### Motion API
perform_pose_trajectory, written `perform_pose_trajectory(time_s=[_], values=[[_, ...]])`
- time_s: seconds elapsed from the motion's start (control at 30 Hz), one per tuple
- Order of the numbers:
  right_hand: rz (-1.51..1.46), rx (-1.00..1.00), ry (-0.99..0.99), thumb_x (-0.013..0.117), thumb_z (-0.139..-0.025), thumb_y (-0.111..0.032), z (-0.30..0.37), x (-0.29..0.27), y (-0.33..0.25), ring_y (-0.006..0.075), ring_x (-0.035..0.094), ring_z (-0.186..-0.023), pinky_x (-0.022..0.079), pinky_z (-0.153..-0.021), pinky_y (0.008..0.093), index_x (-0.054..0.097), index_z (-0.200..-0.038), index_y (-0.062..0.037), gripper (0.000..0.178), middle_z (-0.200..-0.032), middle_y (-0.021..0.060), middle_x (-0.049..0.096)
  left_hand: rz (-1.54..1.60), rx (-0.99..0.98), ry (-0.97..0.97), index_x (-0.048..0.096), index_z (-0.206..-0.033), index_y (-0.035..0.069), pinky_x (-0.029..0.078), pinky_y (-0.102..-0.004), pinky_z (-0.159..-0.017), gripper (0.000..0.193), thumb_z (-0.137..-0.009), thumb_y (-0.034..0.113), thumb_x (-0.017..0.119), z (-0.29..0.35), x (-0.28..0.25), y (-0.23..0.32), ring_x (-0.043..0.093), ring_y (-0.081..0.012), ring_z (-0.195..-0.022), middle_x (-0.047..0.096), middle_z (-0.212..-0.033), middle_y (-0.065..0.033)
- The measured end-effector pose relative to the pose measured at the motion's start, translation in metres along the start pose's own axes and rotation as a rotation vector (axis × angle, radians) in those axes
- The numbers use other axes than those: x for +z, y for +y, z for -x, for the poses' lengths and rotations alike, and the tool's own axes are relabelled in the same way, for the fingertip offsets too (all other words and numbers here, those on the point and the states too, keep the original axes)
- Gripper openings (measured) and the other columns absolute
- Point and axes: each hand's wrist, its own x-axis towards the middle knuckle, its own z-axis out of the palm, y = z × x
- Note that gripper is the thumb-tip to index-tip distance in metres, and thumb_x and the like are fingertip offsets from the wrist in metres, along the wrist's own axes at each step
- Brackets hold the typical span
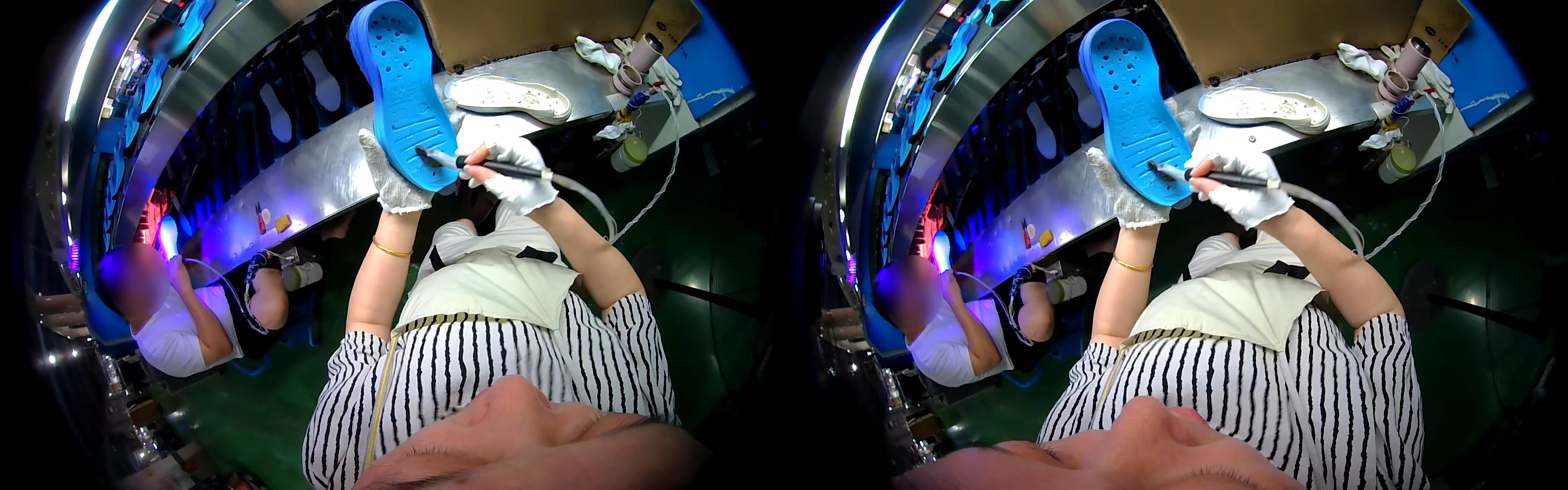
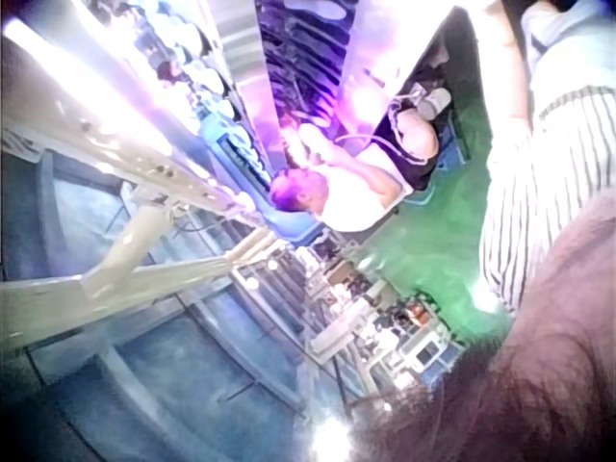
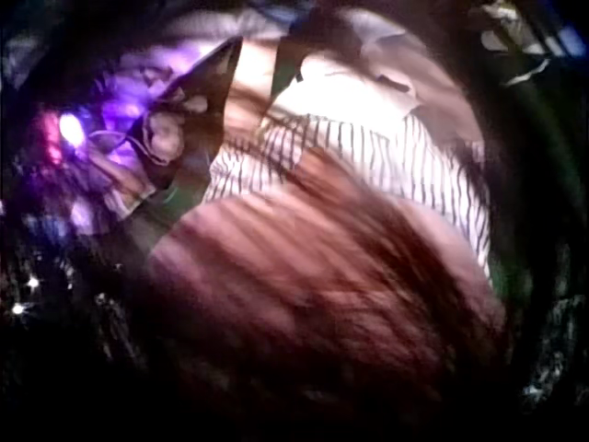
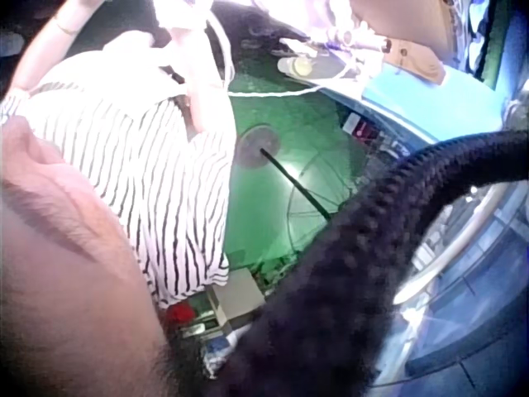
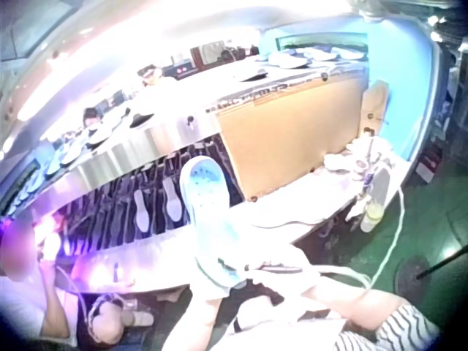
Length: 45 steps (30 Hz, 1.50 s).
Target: The person applies adhesive to the inner surface of blue shoe soles using a brush tool. They handle each sole individually, applying the substance across the entire bottom surface before placing the sole on a conveyor belt.
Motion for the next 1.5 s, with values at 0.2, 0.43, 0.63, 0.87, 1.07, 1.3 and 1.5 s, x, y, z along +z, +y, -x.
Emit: perform_pose_trajectory(time_s=[0.2, 0.43, 0.63, 0.87, 1.07, 1.3, 1.5], values=[[0.006, -0.059, -0.179, 0.067, -0.075, 0.004, -0.004, 0.013, -0.011, 0.0138, 0.061, -0.073, 0.049, -0.068, 0.0256, 0.061, -0.083, -0.0008, 0.011, -0.083, 0.0087, 0.064, 0.112, 0.029, 0.012, 0.039, -0.134, 0.008, 0.040, -0.0455, -0.098, 0.074, -0.085, 0.063, 0.043, -0.006, -0.014, 0.005, 0.049, -0.0302, -0.114, 0.047, -0.131, -0.0134], [0.086, -0.110, -0.227, 0.067, -0.074, 0.005, -0.009, -0.001, -0.011, 0.0134, 0.059, -0.078, 0.049, -0.073, 0.0267, 0.063, -0.085, -0.0023, 0.014, -0.087, 0.0076, 0.064, 0.060, -0.061, -0.021, 0.034, -0.137, 0.008, 0.036, -0.0492, -0.101, 0.078, -0.083, 0.064, 0.044, -0.012, -0.012, 0.018, 0.044, -0.0342, -0.121, 0.041, -0.136, -0.0168], [-0.137, 0.094, -0.212, 0.067, -0.074, 0.003, -0.017, -0.013, -0.014, 0.0125, 0.058, -0.076, 0.049, -0.072, 0.0263, 0.064, -0.083, -0.0013, 0.011, -0.084, 0.0071, 0.064, -0.014, -0.122, -0.073, 0.027, -0.141, 0.006, 0.036, -0.0496, -0.102, 0.086, -0.082, 0.066, 0.043, -0.019, -0.005, 0.023, 0.042, -0.0381, -0.123, 0.033, -0.140, -0.0227], [-0.113, 0.211, -0.304, 0.065, -0.068, 0.005, 0.000, -0.010, -0.014, 0.0135, 0.060, -0.076, 0.048, -0.072, 0.0262, 0.063, -0.073, -0.0029, 0.010, -0.078, 0.0062, 0.065, 0.360, -0.334, -0.324, 0.034, -0.137, 0.003, 0.034, -0.0535, -0.103, 0.079, -0.084, 0.061, 0.044, -0.020, 0.014, 0.032, 0.044, -0.0356, -0.121, 0.042, -0.135, -0.0199], [-0.204, 0.147, -0.235, 0.064, -0.072, 0.007, -0.009, -0.017, -0.032, 0.0130, 0.060, -0.079, 0.049, -0.074, 0.0260, 0.057, -0.077, -0.0025, 0.013, -0.082, 0.0081, 0.063, 0.268, -0.325, -0.212, 0.046, -0.129, 0.004, 0.044, -0.0453, -0.095, 0.068, -0.088, 0.057, 0.041, -0.021, 0.019, 0.034, 0.054, -0.0320, -0.110, 0.052, -0.126, -0.0177], [0.249, -0.279, -0.356, 0.065, -0.065, 0.008, -0.029, -0.025, -0.026, 0.0211, 0.060, -0.083, 0.048, -0.073, 0.0310, 0.059, -0.078, -0.0053, 0.019, -0.083, 0.0079, 0.061, -0.055, -0.400, -0.092, 0.051, -0.121, -0.001, 0.051, -0.0423, -0.086, 0.061, -0.090, 0.050, 0.045, -0.038, 0.038, 0.037, 0.061, -0.0313, -0.097, 0.059, -0.114, -0.0205], [0.260, -0.009, -0.463, 0.064, -0.067, 0.001, -0.041, -0.037, -0.024, 0.0199, 0.062, -0.080, 0.050, -0.072, 0.0311, 0.063, -0.076, -0.0026, 0.010, -0.083, 0.0080, 0.065, -0.302, -0.616, 0.030, 0.055, -0.115, -0.001, 0.055, -0.0348, -0.076, 0.046, -0.090, 0.038, 0.053, -0.057, 0.024, 0.034, 0.065, -0.0228, -0.087, 0.063, -0.104, -0.0164]])
